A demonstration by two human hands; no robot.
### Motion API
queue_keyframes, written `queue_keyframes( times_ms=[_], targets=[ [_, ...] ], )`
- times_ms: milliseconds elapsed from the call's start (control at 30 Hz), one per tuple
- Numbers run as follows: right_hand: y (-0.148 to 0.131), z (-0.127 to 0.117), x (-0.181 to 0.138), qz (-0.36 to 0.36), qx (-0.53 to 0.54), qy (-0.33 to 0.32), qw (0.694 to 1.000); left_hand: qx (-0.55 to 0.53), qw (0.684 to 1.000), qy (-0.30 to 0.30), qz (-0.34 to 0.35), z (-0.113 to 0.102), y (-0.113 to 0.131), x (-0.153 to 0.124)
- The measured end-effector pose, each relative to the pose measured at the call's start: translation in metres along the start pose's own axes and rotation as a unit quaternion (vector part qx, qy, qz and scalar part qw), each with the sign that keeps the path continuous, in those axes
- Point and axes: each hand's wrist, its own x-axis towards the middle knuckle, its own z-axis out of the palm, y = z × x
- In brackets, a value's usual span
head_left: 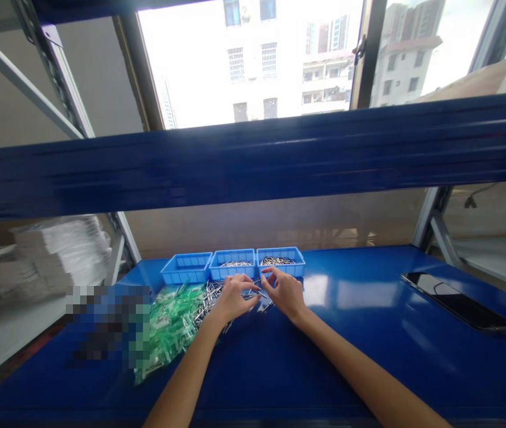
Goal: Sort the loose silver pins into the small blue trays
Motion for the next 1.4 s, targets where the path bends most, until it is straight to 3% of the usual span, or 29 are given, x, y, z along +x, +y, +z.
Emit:
queue_keyframes(
  times_ms=[167,367,600,833,1133,1400],
  targets=[
    [0.002,0.002,0.000,0.014,-0.010,-0.015,1.000,-0.029,0.998,-0.051,0.028,0.008,-0.001,-0.001],
    [0.004,0.008,-0.003,-0.014,0.016,-0.048,0.999,0.001,0.999,-0.033,0.038,0.014,0.001,0.000],
    [0.009,0.013,-0.004,-0.037,0.021,-0.050,0.998,0.102,0.994,0.007,-0.042,0.011,-0.001,0.001],
    [0.013,0.013,-0.003,-0.061,0.028,-0.074,0.995,0.144,0.987,0.038,-0.061,0.009,-0.001,0.000],
    [0.014,0.014,-0.001,-0.077,0.031,-0.100,0.992,0.182,0.976,0.034,-0.116,0.005,-0.012,0.001],
    [0.015,0.015,-0.002,-0.078,0.035,-0.099,0.991,0.156,0.980,0.028,-0.121,0.007,-0.013,0.001]
  ],
)
